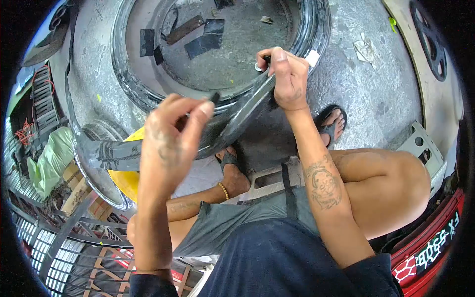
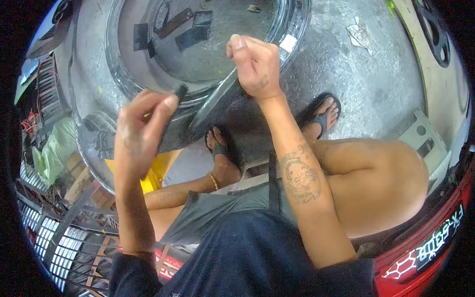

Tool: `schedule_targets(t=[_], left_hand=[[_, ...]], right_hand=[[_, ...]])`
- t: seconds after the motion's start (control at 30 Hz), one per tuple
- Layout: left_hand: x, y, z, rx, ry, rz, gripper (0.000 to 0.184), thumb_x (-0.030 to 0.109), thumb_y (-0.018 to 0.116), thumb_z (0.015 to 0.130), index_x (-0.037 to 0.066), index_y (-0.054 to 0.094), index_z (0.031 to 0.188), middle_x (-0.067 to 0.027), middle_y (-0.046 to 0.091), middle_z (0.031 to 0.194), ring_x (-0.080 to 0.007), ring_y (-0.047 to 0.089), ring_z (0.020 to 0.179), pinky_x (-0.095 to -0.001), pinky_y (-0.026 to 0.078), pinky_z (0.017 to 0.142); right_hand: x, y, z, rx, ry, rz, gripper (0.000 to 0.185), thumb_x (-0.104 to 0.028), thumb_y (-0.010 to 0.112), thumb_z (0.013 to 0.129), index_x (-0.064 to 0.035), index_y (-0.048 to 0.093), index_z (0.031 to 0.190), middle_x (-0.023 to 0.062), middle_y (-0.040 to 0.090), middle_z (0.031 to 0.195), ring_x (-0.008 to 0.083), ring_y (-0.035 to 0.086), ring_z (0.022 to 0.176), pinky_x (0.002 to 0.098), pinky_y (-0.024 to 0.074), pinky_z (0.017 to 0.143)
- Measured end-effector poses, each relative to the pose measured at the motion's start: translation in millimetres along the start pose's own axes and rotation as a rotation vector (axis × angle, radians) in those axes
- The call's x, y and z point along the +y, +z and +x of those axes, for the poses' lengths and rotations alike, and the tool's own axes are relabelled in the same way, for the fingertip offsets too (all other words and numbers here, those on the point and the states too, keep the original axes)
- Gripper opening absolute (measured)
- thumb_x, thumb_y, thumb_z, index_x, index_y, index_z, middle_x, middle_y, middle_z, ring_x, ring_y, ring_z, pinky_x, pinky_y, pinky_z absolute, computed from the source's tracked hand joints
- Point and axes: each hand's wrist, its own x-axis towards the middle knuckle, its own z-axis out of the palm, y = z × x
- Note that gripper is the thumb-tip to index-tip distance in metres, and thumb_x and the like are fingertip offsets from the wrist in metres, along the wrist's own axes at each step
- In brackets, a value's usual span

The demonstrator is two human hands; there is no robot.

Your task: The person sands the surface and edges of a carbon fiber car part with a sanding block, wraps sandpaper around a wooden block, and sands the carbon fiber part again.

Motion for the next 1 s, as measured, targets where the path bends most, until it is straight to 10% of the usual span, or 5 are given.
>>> schedule_targets(t=[0.47, 0.63, 0.8, 0.87, 1.0], left_hand=[[-10, 52, 27, 0.122, 0.364, 0.026, 0.023, 0.017, 0.073, 0.103, -0.006, 0.076, 0.099, -0.0182, 0.06, 0.079, -0.0329, 0.061, 0.071, -0.0442, 0.05, 0.071], [-10, -96, -45, 0.2, -0.241, 0.195, 0.027, 0.02, 0.07, 0.107, -0.001, 0.08, 0.121, -0.0057, 0.072, 0.096, -0.0122, 0.065, 0.093, -0.0274, 0.052, 0.086], [-146, -205, -180, 0.484, -0.508, 0.1, 0.025, 0.022, 0.067, 0.111, -0.002, 0.071, 0.115, 0.0038, 0.059, 0.091, -0.0075, 0.052, 0.08, -0.0242, 0.044, 0.072], [-209, -206, -184, 0.013, -0.742, 0.156, 0.025, 0.019, 0.067, 0.109, -0.004, 0.074, 0.111, 0.0024, 0.065, 0.088, -0.0118, 0.056, 0.081, -0.0298, 0.048, 0.076], [-348, -121, -188, -0.019, -0.589, 0.104, 0.029, 0.021, 0.069, 0.107, -0.007, 0.075, 0.111, -0.0083, 0.079, 0.097, -0.0206, 0.064, 0.082, -0.0359, 0.053, 0.079]], right_hand=[[3, 1, 0, -0.018, -0.029, 0.042, 0.052, -0.032, 0.049, 0.114, 0.0047, 0.069, 0.083, 0.012, 0.068, 0.073, 0.0215, 0.066, 0.066, 0.0338, 0.0525, 0.066], [4, 1, -1, 0.0, 0.033, 0.054, 0.056, -0.033, 0.046, 0.116, 0.0057, 0.07, 0.083, 0.0112, 0.07, 0.074, 0.02, 0.067, 0.068, 0.0332, 0.0527, 0.067], [-3, 5, 4, -0.012, 0.06, 0.044, 0.058, -0.033, 0.046, 0.116, 0.0067, 0.069, 0.08, 0.0118, 0.072, 0.076, 0.0195, 0.067, 0.068, 0.033, 0.053, 0.068], [-2, 7, 3, 0.01, 0.094, 0.079, 0.061, -0.033, 0.046, 0.116, 0.007, 0.064, 0.074, 0.0131, 0.072, 0.077, 0.0201, 0.067, 0.069, 0.0334, 0.0534, 0.069], [-7, 4, 2, -0.016, 0.146, 0.065, 0.064, -0.038, 0.042, 0.116, 0.0037, 0.056, 0.069, 0.0168, 0.073, 0.08, 0.0224, 0.068, 0.074, 0.0339, 0.0543, 0.075]])
